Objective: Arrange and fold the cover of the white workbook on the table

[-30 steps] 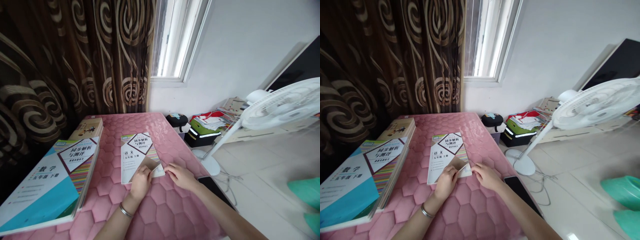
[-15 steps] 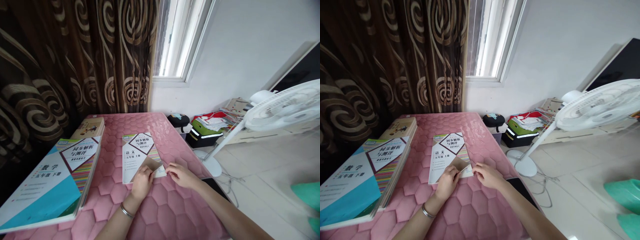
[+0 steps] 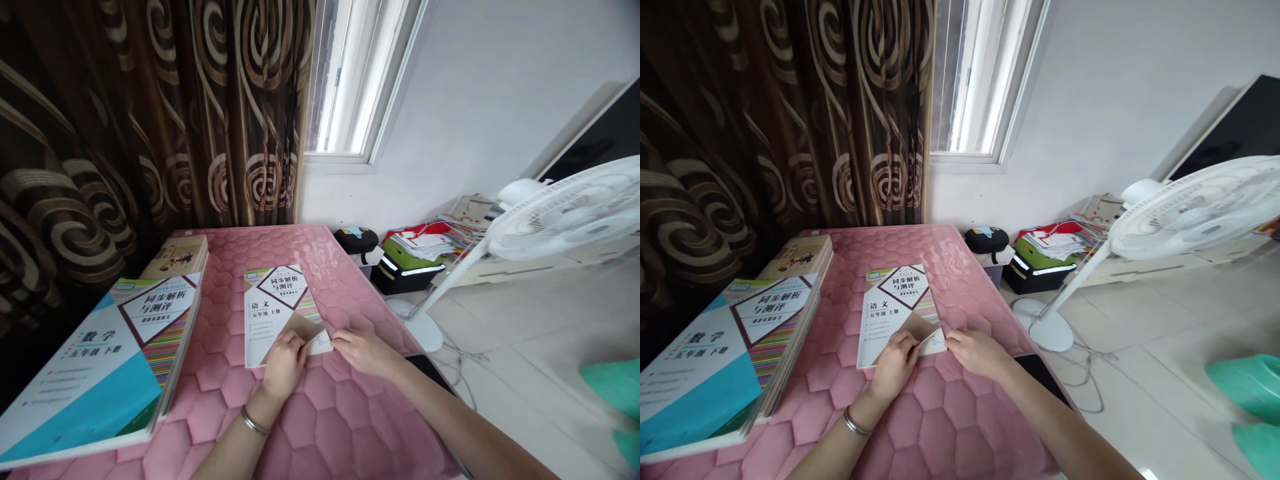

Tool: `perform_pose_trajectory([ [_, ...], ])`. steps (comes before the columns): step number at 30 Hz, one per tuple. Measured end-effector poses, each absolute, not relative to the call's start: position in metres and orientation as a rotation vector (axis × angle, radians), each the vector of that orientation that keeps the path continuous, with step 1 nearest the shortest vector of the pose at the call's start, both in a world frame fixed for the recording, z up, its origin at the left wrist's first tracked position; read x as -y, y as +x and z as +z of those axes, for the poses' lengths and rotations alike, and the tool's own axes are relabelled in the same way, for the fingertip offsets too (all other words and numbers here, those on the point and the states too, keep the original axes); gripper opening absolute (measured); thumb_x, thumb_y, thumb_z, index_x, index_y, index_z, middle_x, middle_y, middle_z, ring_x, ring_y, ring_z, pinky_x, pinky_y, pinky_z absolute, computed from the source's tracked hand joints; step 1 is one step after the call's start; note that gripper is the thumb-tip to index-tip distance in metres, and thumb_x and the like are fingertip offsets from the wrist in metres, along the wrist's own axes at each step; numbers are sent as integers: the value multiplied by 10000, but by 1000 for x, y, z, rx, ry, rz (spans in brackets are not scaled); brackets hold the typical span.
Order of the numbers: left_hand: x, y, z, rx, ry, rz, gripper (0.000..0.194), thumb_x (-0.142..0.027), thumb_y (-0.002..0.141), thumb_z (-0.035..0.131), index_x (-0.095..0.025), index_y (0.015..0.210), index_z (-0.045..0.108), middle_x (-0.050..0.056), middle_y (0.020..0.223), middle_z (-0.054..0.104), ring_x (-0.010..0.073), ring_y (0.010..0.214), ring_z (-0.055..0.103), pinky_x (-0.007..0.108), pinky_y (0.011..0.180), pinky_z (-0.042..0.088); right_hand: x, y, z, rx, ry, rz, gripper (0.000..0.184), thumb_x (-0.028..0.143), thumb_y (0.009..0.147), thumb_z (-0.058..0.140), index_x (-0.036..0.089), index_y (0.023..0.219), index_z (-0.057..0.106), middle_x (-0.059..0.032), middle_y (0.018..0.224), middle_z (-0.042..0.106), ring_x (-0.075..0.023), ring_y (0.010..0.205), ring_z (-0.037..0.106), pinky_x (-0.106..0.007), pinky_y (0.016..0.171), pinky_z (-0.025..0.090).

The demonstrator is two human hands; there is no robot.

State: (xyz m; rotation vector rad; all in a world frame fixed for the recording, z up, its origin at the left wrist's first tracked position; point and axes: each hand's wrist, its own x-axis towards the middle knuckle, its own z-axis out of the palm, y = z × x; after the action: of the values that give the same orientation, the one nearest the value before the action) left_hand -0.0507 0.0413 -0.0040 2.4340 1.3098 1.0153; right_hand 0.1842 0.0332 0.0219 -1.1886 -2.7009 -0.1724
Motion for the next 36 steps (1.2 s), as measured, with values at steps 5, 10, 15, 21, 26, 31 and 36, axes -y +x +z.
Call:
perform_pose_trajectory([
  [5,-41,-51,-4,-1303,2416,1000,184,-182,916,513,-182,807,661,45,830,633,186,820,597,344,776,529,-35,185,22,2796,-1132,-286,272,78,919,417,184,941,667,-52,925,664,-158,796,596,-269,664,482],
  [10,-42,-51,-5,-1299,2401,1017,193,-188,918,504,-188,803,659,45,823,630,184,812,593,344,774,525,-36,184,25,2824,-1045,-422,253,78,932,418,176,931,651,-50,913,668,-172,792,590,-271,598,450],
  [15,-41,-51,-5,-1306,2401,1002,155,-187,902,529,-190,822,662,44,840,629,187,831,597,345,788,532,-36,183,25,2814,-1053,-478,241,82,932,425,186,919,641,-40,913,667,-173,805,590,-273,605,441],
  [21,-38,-51,-4,-1303,2476,954,112,-279,848,620,-181,881,663,77,917,630,229,899,592,395,820,537,-37,175,31,2626,-1204,-490,214,93,924,448,175,963,642,-55,877,655,-188,792,598,-309,669,468],
  [26,-40,-50,-6,-1313,2494,956,164,-199,910,502,-195,881,663,56,880,629,198,857,598,383,821,534,-38,168,37,2458,-1271,-327,221,160,952,432,190,942,651,-61,926,673,-190,825,622,-327,737,488],
  [31,-42,-50,-5,-1305,2488,941,199,-171,919,480,-187,846,665,54,863,635,195,841,590,371,819,529,-40,158,40,2317,-1268,-2,242,229,922,525,228,1146,616,-64,1104,670,-206,1027,605,-349,867,506],
  [36,-42,-51,-5,-1308,2471,960,205,-162,918,489,-195,840,675,40,844,630,188,833,595,351,807,531,-53,158,36,2397,-1177,-8,204,155,919,513,220,843,691,-18,829,708,-174,820,618,-321,812,505],
])
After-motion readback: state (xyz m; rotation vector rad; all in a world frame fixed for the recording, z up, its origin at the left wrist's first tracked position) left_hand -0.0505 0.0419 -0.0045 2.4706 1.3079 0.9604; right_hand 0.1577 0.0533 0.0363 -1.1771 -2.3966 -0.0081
